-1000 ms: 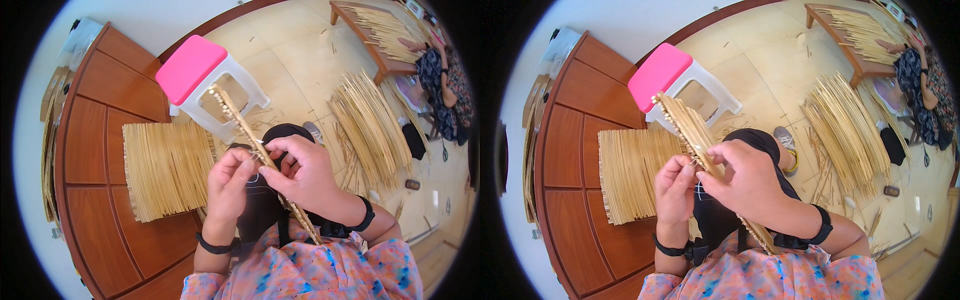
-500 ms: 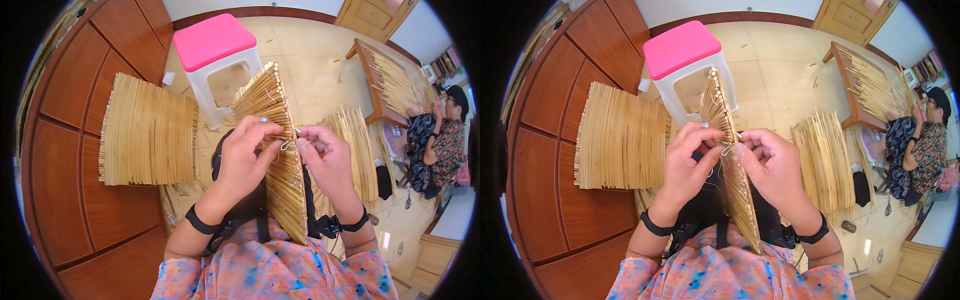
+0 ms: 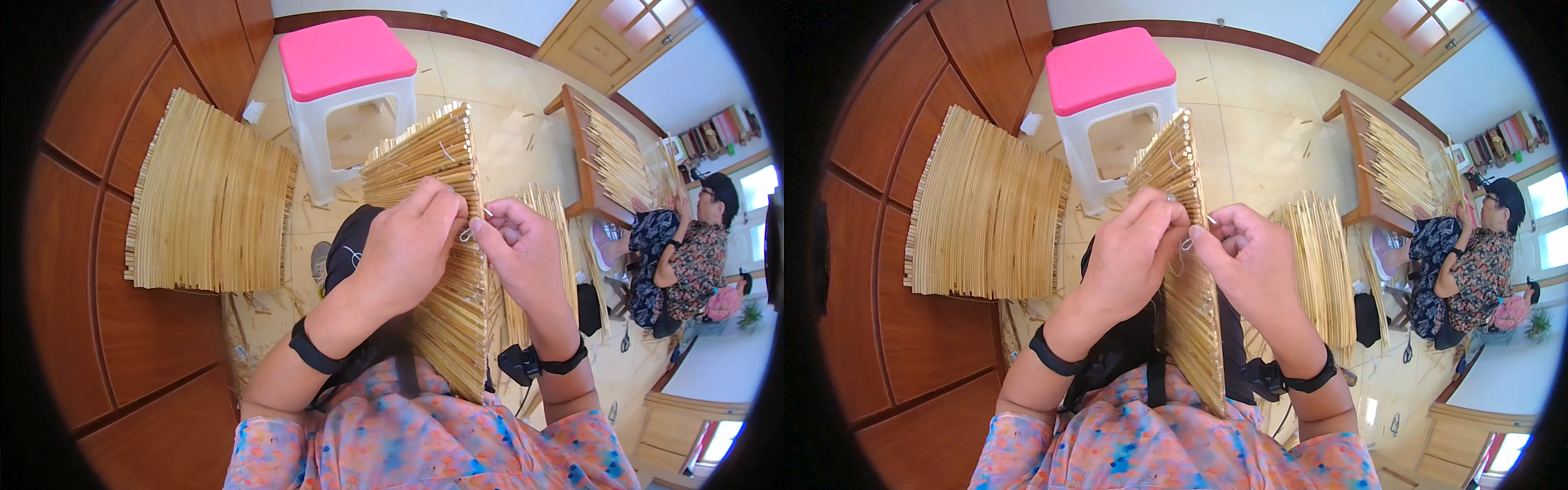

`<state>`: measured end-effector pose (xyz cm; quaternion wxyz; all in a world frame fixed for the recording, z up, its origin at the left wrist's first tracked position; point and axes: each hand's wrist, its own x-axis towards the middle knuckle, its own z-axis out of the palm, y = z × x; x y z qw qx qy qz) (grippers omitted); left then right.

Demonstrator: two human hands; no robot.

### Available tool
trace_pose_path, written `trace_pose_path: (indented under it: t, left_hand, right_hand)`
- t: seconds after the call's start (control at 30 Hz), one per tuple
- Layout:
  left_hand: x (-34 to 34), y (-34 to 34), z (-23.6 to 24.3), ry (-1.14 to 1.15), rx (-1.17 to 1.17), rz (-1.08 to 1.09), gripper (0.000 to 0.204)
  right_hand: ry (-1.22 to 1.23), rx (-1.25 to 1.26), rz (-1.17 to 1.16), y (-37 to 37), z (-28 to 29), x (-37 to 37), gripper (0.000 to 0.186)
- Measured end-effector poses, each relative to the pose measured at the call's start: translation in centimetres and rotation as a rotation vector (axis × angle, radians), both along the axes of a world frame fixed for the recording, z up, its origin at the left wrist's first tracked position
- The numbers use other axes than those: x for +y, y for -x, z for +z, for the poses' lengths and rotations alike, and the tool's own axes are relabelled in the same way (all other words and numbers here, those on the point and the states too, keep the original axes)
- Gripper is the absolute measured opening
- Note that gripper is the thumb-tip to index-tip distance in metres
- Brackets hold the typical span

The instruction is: The recorder is weaving together bundles of dried reeds or straw using white thread to create a mat.

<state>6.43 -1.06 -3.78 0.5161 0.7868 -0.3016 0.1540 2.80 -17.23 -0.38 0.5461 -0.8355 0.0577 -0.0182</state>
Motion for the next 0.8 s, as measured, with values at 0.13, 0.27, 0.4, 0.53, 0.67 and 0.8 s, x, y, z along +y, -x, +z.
trace_pose_path:
  t: [0.13,0.27,0.4,0.53,0.67,0.8]
  left_hand:
    - [-0.1,-0.4,-0.7,-0.014,-0.011,0.126,0.013]
    - [0.1,-0.8,-0.7,0.040,0.077,0.082,0.012]
    - [0.1,-1.1,-0.9,0.013,0.039,0.076,0.010]
    - [0.2,-1.4,-0.8,0.005,0.028,0.041,0.010]
    - [0.0,-1.2,-0.8,-0.091,-0.014,0.102,0.012]
    - [0.2,-1.2,-0.9,-0.082,-0.024,0.113,0.011]
  right_hand:
    - [0.102,0.020,-0.057,-0.3,-1.0,-0.5,0.017]
    - [0.009,0.040,-0.056,-0.2,-1.3,-0.8,0.018]
    - [0.026,-0.048,-0.037,-0.4,-0.8,0.6,0.020]
    - [0.167,-0.118,-0.027,-1.2,-0.8,1.0,0.021]
    - [0.244,-0.163,-0.018,-1.5,-1.1,1.2,0.020]
    - [0.342,-0.216,-0.015,-1.5,-1.4,1.2,0.019]
